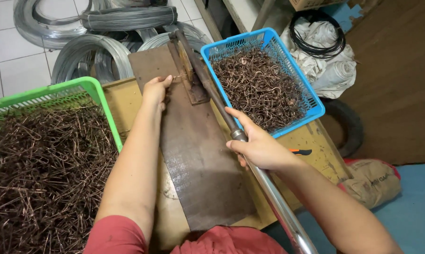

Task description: Bending small metal wire pieces using a manual bending tool and sorting them into baskets.

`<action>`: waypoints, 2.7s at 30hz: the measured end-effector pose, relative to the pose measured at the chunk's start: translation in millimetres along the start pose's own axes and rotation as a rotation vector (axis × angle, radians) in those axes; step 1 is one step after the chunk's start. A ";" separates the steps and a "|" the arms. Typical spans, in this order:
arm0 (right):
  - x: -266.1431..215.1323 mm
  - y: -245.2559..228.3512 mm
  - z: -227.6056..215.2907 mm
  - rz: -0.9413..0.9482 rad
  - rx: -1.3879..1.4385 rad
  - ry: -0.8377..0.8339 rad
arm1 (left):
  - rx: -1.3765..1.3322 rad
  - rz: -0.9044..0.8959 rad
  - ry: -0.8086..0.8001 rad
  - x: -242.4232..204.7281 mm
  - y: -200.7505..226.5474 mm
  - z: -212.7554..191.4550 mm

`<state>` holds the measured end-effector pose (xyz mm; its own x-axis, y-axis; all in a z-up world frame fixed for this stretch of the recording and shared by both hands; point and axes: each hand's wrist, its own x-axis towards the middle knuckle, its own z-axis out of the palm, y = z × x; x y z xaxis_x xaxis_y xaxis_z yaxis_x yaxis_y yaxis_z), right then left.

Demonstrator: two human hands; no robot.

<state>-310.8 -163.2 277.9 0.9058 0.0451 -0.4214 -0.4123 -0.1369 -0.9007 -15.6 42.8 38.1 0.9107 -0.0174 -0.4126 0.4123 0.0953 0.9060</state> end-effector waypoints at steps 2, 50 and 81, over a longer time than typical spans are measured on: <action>3.3 5.9 -0.7 -0.003 -0.003 -0.006 | -0.026 -0.011 -0.007 -8.3 1.2 9.8; 15.1 44.9 54.5 0.172 -0.664 0.228 | 1.238 1.149 -0.252 -134.4 8.2 138.1; 46.9 115.4 44.3 0.114 -0.777 0.326 | 1.174 1.111 -0.184 -136.9 -6.1 143.2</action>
<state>-320.3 -133.1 149.5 0.8949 -0.2817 -0.3461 -0.4263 -0.7690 -0.4764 -139.5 -97.9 102.5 0.7105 -0.5820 0.3955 -0.7018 -0.6268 0.3384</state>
